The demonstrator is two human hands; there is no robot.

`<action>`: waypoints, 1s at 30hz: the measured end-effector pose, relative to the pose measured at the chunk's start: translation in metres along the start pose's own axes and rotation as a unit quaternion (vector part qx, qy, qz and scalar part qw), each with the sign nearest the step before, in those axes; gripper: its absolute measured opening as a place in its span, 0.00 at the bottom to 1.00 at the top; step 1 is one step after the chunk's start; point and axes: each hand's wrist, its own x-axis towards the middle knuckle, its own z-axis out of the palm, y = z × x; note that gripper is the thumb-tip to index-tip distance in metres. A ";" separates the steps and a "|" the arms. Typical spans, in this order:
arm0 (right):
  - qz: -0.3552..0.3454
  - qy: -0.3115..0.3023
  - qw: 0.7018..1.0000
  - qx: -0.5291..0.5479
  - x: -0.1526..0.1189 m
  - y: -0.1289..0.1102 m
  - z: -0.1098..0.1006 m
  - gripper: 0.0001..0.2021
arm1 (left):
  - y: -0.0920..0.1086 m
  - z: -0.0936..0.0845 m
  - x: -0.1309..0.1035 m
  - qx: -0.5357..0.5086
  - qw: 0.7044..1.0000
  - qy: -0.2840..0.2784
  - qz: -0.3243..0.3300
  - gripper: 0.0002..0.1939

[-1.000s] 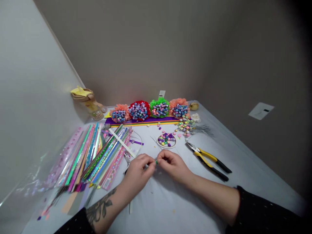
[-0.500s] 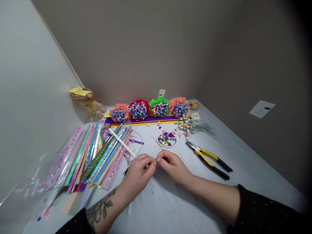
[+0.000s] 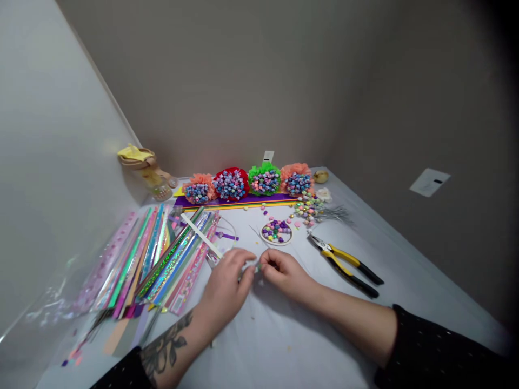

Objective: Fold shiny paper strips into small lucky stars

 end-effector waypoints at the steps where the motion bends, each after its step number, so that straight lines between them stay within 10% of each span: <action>1: 0.003 0.004 1.000 0.018 0.001 0.001 0.000 0.03 | 0.002 0.000 -0.003 0.016 0.999 0.038 0.019 0.07; 6: 0.071 0.013 0.987 0.147 0.003 0.002 0.000 0.05 | 0.008 0.012 -0.015 0.059 0.989 -0.084 0.107 0.08; 12: 0.139 0.002 0.948 0.286 0.000 -0.005 0.003 0.09 | -0.006 0.019 -0.008 0.007 0.999 0.035 -0.004 0.19; 19: 0.080 0.001 0.983 0.163 -0.003 -0.008 0.002 0.06 | 0.001 0.011 0.004 -0.303 0.929 -0.039 -0.210 0.10; 30: 0.058 0.016 0.992 0.112 -0.002 -0.006 0.001 0.07 | 0.000 0.015 0.004 -0.338 0.907 -0.082 -0.236 0.10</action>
